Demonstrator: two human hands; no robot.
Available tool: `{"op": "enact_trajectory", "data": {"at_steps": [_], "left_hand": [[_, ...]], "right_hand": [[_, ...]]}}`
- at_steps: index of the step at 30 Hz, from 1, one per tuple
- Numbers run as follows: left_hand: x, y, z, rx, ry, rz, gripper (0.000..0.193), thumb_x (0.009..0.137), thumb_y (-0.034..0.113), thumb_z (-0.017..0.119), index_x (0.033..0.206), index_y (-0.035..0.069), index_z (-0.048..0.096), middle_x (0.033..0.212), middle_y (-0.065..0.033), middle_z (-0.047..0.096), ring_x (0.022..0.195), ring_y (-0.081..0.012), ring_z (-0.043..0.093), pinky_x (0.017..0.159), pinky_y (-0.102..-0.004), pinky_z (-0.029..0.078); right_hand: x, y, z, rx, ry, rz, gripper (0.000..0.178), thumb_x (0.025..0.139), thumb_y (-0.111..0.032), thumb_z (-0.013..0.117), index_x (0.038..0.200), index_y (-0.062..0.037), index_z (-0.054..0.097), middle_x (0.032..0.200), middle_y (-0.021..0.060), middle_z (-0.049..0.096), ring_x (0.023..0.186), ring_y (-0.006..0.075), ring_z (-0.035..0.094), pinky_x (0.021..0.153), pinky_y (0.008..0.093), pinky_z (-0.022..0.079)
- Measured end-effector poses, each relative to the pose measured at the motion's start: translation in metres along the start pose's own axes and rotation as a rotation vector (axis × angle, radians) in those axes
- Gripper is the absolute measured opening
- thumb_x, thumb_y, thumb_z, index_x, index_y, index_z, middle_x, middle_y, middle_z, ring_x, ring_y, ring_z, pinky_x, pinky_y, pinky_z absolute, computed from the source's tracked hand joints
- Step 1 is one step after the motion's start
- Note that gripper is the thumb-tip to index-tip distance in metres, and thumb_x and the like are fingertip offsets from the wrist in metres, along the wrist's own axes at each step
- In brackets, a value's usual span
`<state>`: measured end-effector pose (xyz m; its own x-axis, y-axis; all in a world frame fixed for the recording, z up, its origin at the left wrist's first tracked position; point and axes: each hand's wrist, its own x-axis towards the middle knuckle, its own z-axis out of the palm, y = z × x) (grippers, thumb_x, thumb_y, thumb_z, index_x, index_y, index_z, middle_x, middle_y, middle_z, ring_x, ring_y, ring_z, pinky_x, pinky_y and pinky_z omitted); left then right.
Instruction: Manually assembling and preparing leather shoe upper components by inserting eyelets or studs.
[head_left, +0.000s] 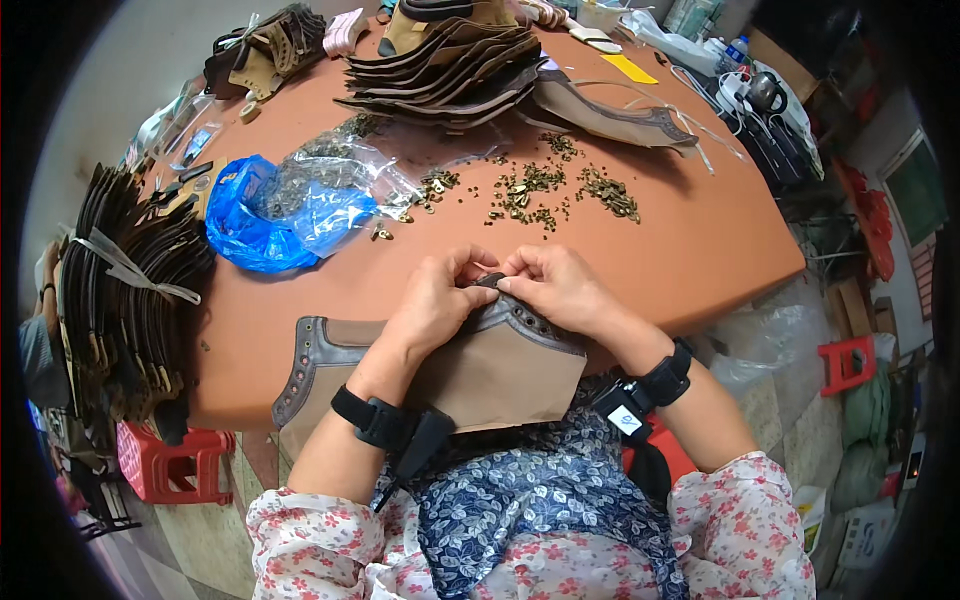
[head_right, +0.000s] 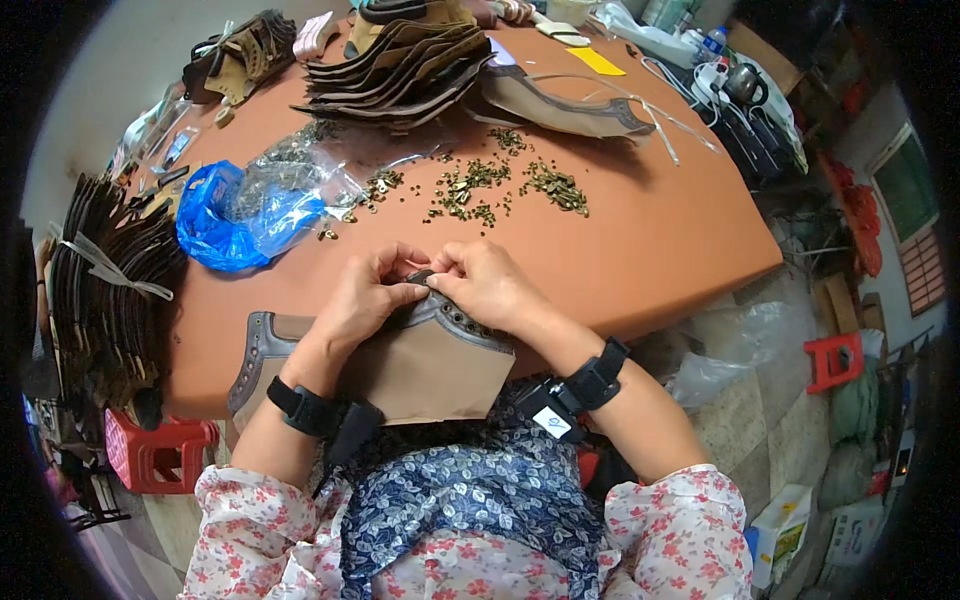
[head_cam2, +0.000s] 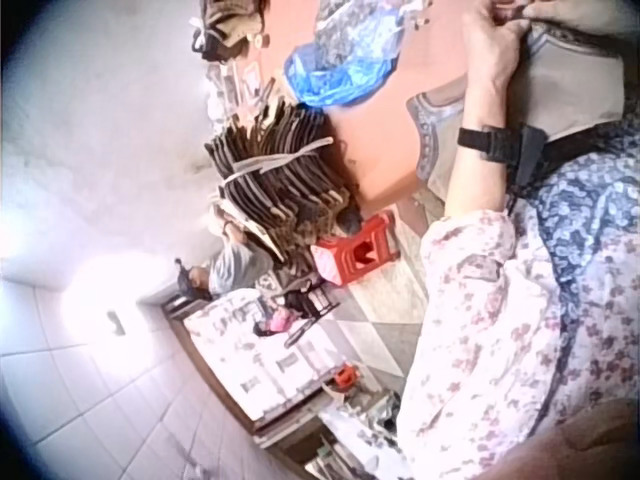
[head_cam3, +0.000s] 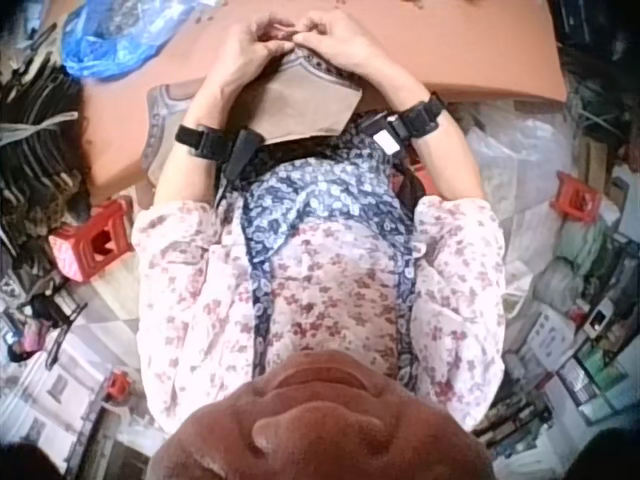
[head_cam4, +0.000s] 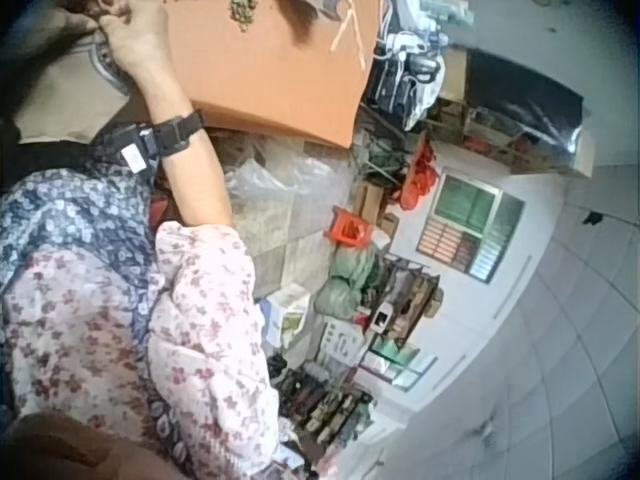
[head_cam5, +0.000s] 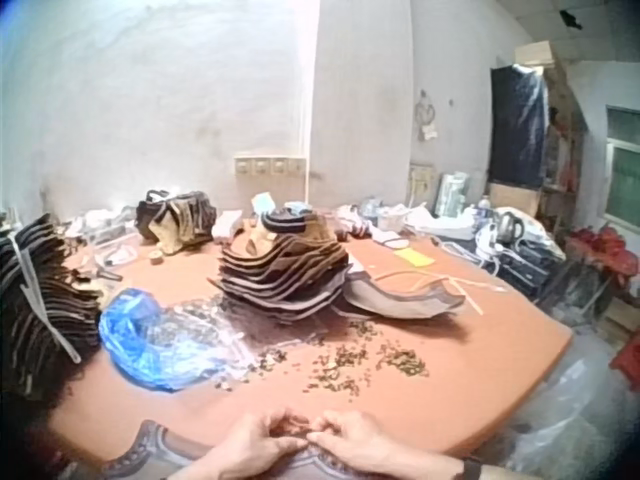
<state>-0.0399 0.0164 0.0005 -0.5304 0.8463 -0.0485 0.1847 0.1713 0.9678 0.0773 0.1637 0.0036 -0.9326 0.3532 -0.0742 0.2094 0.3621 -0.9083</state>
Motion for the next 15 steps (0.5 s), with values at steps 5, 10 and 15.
{"op": "enact_trajectory", "data": {"at_steps": [5, 10, 15], "left_hand": [[-0.004, 0.010, -0.002, 0.082, -0.021, -0.003, 0.019, 0.083, 0.000, 0.067, 0.102, -0.003, 0.068, 0.089, -0.0053, 0.069, 0.082, -0.0100, 0.061, 0.075, -0.0249, 0.050], [-0.001, 0.005, -0.001, -0.027, -0.031, -0.024, 0.015, 0.082, -0.002, 0.066, 0.097, -0.002, 0.067, 0.084, -0.0030, 0.067, 0.077, -0.0097, 0.060, 0.072, -0.0245, 0.048], [0.000, 0.008, -0.001, -0.038, -0.054, -0.032, 0.012, 0.083, -0.004, 0.065, 0.094, -0.001, 0.065, 0.084, -0.0001, 0.065, 0.076, -0.0072, 0.058, 0.070, -0.0218, 0.047]], "right_hand": [[0.002, 0.012, -0.050, -0.070, 0.201, -0.027, 0.012, 0.092, -0.013, 0.059, 0.096, -0.0035, 0.066, 0.077, -0.0010, 0.064, 0.068, 0.0062, 0.059, 0.059, 0.0221, 0.048], [0.019, 0.045, -0.087, -0.250, 0.436, -0.013, 0.015, 0.084, -0.013, 0.063, 0.092, -0.0013, 0.069, 0.080, 0.0119, 0.069, 0.072, 0.0215, 0.066, 0.068, 0.0337, 0.051], [0.030, 0.039, -0.084, -0.426, 0.415, -0.077, 0.014, 0.083, -0.014, 0.064, 0.091, -0.0032, 0.069, 0.086, 0.0139, 0.069, 0.081, 0.0296, 0.067, 0.075, 0.0380, 0.051]]}}
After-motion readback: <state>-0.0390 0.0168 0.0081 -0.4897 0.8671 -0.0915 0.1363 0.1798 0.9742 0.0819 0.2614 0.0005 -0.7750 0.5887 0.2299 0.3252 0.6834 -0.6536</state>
